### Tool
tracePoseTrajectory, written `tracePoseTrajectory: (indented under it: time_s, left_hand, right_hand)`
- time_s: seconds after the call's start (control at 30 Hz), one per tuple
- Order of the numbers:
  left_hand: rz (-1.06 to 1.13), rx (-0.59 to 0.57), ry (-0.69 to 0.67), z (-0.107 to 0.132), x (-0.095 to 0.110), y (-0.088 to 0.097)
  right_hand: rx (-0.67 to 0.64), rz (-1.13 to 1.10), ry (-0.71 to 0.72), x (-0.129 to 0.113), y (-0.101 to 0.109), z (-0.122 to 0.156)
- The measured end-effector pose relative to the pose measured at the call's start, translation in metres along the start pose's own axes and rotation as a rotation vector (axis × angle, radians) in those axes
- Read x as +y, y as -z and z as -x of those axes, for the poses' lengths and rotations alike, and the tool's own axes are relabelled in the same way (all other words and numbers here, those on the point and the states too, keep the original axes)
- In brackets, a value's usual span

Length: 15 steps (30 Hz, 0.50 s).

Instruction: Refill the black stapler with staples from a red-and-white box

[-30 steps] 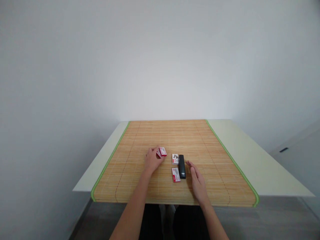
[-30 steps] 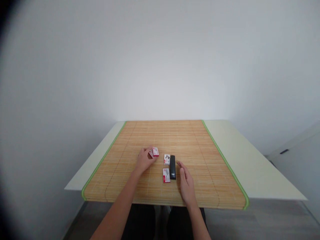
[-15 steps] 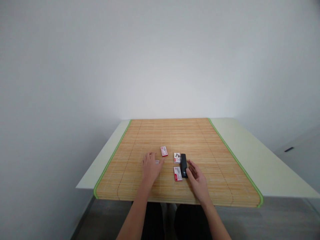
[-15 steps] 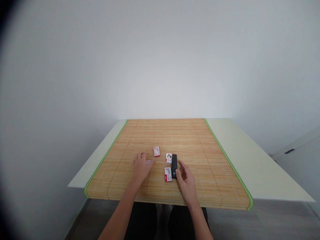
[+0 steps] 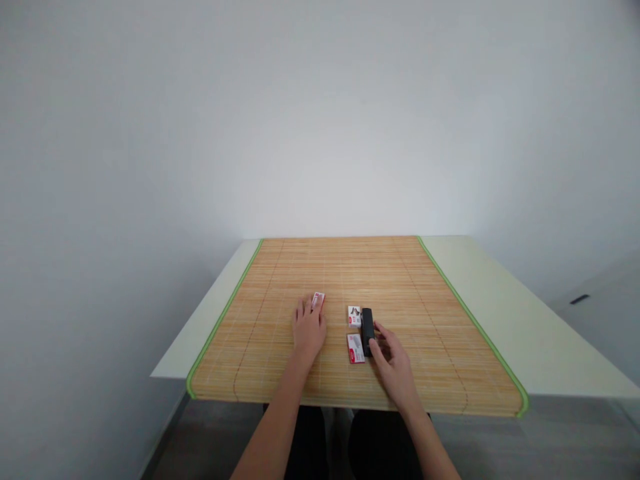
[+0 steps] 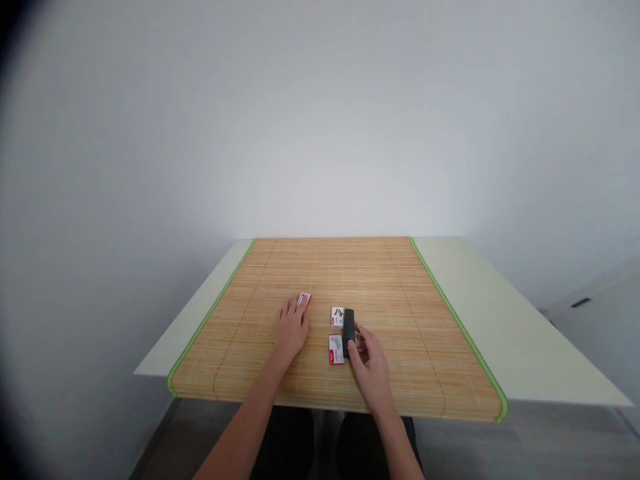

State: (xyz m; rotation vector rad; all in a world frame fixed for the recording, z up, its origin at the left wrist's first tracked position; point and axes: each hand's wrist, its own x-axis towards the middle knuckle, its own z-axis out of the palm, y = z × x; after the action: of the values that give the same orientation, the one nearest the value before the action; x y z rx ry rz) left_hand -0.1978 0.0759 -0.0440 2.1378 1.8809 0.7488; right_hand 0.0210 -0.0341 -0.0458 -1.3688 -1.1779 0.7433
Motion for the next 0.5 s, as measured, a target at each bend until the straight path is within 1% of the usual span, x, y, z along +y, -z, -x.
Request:
tracePoseTrajectory:
  time_s: [0.1, 0.17, 0.2, 0.23, 0.3, 0.33, 0.37, 0.43, 0.5]
  left_hand:
    - [0.023, 0.003, 0.058, 0.001, 0.006, 0.004]
    - [0.087, 0.014, 0.026, -0.001, 0.014, 0.009]
    - [0.135, 0.001, -0.036, -0.003, 0.019, 0.012]
    - [0.191, -0.034, -0.13, -0.004, 0.024, 0.014]
    - [0.301, -0.159, -0.34, -0.008, 0.035, 0.018]
    - [0.345, -0.227, -0.418, -0.011, 0.04, 0.018]
    - [0.376, -0.282, -0.465, -0.014, 0.044, 0.018]
    - [0.392, -0.332, -0.481, -0.022, 0.049, 0.015]
    - [0.352, -0.314, -0.438, -0.03, 0.049, 0.012]
  right_hand:
    - [-0.013, 0.003, 0.002, 0.001, -0.001, 0.0]
    - [-0.013, 0.02, 0.008, 0.002, -0.001, -0.001]
    - [-0.007, 0.03, 0.012, 0.002, -0.002, -0.001]
    - [0.0, 0.04, 0.017, 0.003, -0.002, -0.001]
    - [0.006, 0.058, 0.034, 0.002, -0.002, -0.001]
    - [0.007, 0.068, 0.042, 0.002, -0.002, -0.001]
    - [0.008, 0.077, 0.049, 0.001, -0.002, -0.001]
    - [0.011, 0.099, 0.055, -0.001, -0.002, -0.002]
    - [0.019, 0.116, 0.053, -0.003, -0.002, -0.002]
